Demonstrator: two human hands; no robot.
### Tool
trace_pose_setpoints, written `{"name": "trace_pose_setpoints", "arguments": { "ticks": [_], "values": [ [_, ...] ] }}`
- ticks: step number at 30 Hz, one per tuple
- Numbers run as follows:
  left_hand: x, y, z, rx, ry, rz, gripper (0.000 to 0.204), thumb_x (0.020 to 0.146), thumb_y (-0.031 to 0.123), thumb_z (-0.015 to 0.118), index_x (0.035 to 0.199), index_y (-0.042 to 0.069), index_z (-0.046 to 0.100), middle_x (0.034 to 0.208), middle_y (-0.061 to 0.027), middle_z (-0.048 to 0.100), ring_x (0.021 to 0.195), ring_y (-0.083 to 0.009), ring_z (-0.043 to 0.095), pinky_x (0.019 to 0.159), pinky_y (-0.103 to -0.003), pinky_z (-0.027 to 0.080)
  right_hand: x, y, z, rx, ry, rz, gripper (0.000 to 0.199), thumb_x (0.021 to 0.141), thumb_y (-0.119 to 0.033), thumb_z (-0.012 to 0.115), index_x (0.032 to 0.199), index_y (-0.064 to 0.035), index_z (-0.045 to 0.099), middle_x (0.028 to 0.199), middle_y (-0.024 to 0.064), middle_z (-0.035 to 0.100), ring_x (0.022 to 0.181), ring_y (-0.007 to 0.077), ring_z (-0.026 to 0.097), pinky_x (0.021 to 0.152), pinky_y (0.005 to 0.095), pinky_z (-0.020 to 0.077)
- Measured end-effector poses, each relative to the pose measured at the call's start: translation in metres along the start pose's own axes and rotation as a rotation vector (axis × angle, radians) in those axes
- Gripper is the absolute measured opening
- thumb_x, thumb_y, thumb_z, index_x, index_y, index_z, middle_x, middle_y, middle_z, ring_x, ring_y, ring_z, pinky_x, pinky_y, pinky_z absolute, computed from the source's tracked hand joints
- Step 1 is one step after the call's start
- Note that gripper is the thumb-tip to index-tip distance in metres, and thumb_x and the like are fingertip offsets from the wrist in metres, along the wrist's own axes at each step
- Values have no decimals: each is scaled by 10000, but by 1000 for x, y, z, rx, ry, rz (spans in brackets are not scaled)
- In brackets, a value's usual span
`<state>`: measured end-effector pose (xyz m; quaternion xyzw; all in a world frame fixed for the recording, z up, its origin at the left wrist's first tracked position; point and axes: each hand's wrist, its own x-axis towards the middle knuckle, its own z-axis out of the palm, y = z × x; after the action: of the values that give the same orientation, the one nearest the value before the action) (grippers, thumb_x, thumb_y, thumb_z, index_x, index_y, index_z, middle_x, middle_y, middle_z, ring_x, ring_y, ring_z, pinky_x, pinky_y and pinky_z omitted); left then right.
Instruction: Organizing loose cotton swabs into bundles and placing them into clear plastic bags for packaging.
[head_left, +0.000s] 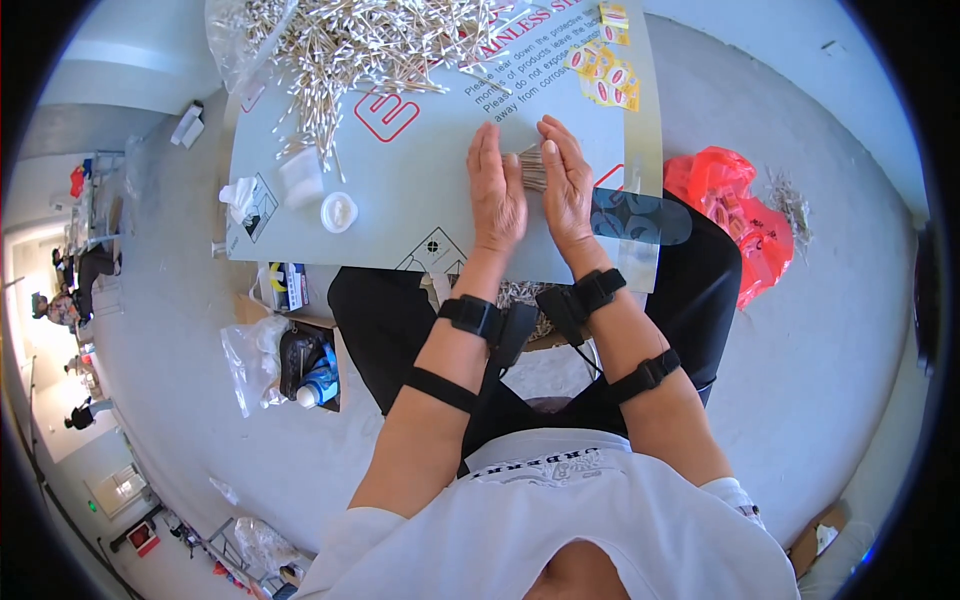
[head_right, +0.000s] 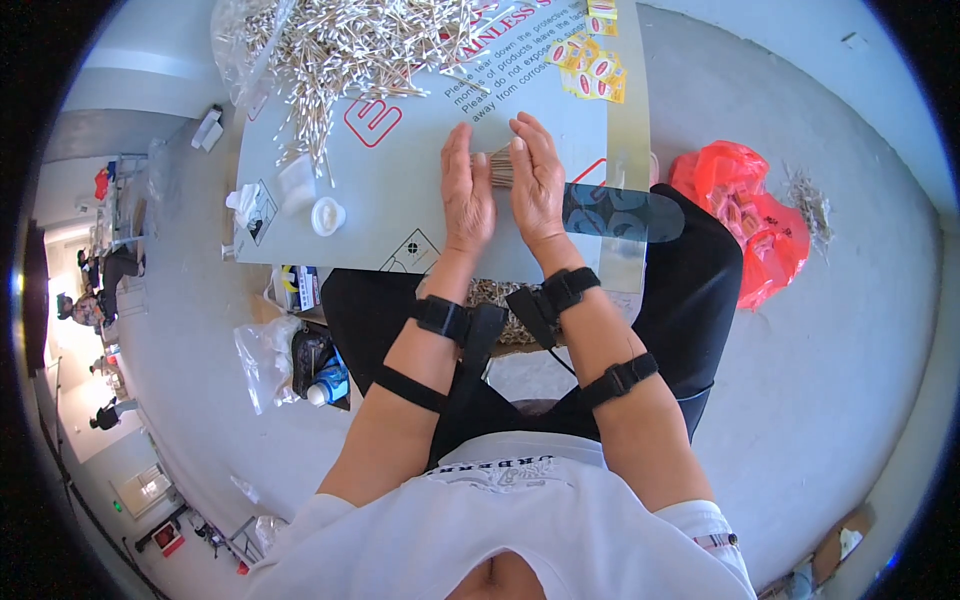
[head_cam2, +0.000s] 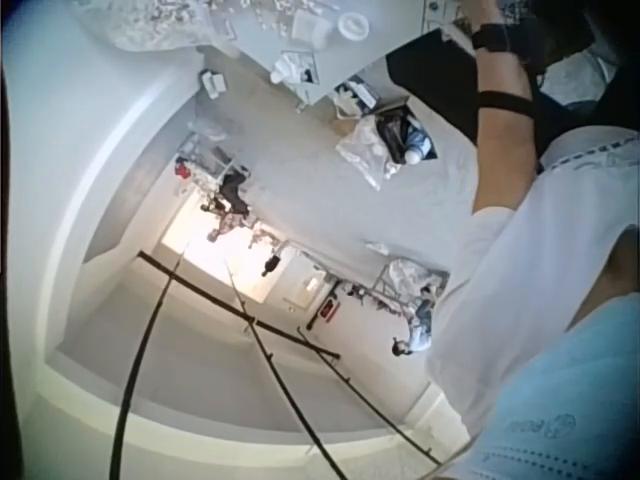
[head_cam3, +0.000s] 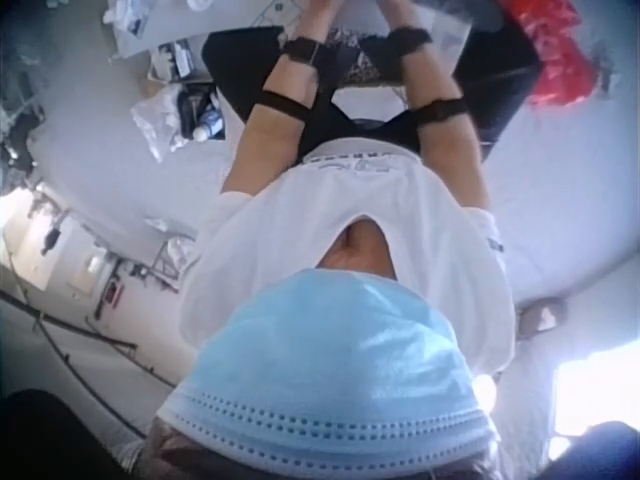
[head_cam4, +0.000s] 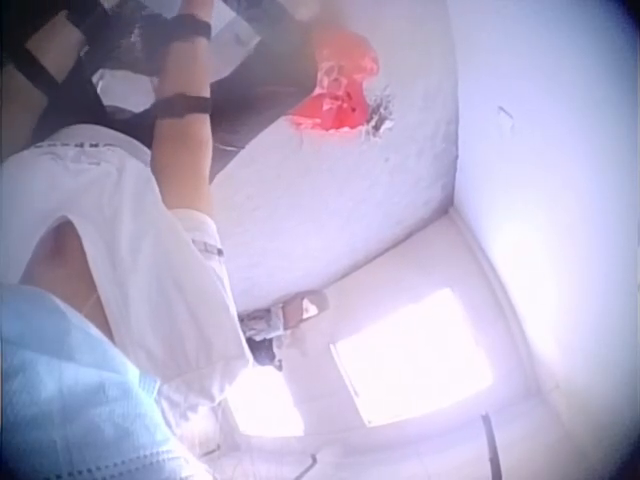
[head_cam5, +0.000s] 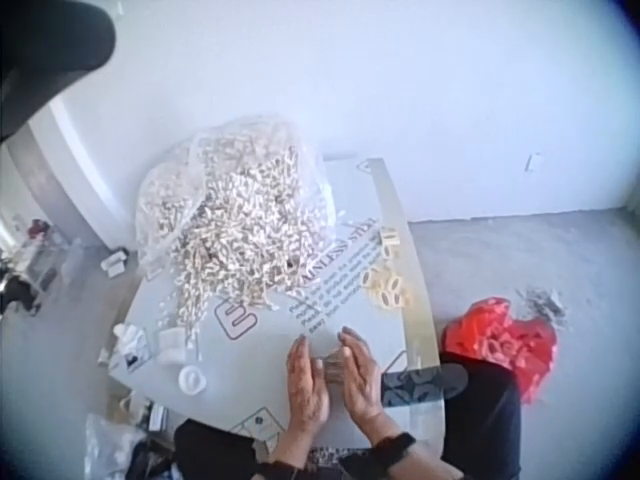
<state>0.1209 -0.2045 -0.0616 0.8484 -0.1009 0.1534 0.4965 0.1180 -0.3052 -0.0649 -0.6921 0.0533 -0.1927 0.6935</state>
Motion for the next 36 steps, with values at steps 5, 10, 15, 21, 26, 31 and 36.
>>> {"name": "trace_pose_setpoints", "arguments": {
  "ticks": [5, 10, 15, 21, 26, 31, 36],
  "values": [
    [-4, 4, -13, -14, -26, 74, 569, 837, 42, 637, 1362, -11, 424, 1351, -222, 472, 1263, -384, 440, 1073, -453, 352, -3, 0, -18, 199, 46, 73, 267, 982, -110, 520, 1183, 48, 600, 1335, 162, 544, 1219, 236, 516, 1036, 323, 392],
    [26, 4, -34, 264, -237, 158, 379, 733, 4, 703, 1099, 25, 604, 1078, -135, 594, 1047, -347, 538, 913, -427, 450, -9, -8, -27, 169, 27, 107, 252, 954, -66, 554, 1176, 48, 591, 1344, 139, 528, 1140, 179, 535, 996, 286, 418],
    [40, 4, -33, 382, -376, 187, 152, 756, -2, 674, 899, 39, 640, 885, -82, 605, 908, -315, 559, 795, -410, 484, -10, -7, -25, 154, 37, 107, 219, 928, -28, 573, 1131, 53, 592, 1321, 128, 533, 1069, 143, 542, 942, 259, 442],
    [50, 5, -31, 516, -370, 242, 67, 788, -3, 598, 831, 48, 595, 875, -83, 605, 924, -313, 562, 804, -415, 466, -11, -10, -25, 113, 21, 66, 211, 936, -40, 559, 1124, 46, 601, 1311, 129, 542, 1104, 158, 541, 958, 270, 436],
    [22, 20, -26, 630, -362, 332, 522, 862, 223, 663, 1318, 27, 502, 1445, -156, 440, 1361, -318, 380, 1102, -502, 303, -10, -1, -30, 182, 66, 75, 226, 975, -100, 530, 1124, 46, 614, 1300, 134, 560, 1154, 171, 532, 981, 281, 426],
    [-14, 23, -28, 685, -500, 213, 848, 853, 517, 617, 1483, 33, 320, 1573, -160, 245, 1471, -307, 191, 1175, -526, 139, -13, -11, -26, 371, 121, 172, 273, 1008, -146, 495, 1151, 55, 611, 1313, 131, 558, 1178, 184, 532, 1016, 302, 425],
    [4, 14, -11, 653, -368, 220, 890, 821, 531, 645, 1468, 6, 331, 1556, -200, 266, 1472, -322, 177, 1168, -560, 111, -15, -15, -20, 413, 152, 213, 306, 1017, -188, 488, 1158, 54, 610, 1322, 132, 555, 1198, 199, 524, 1038, 319, 411]
  ]
}}
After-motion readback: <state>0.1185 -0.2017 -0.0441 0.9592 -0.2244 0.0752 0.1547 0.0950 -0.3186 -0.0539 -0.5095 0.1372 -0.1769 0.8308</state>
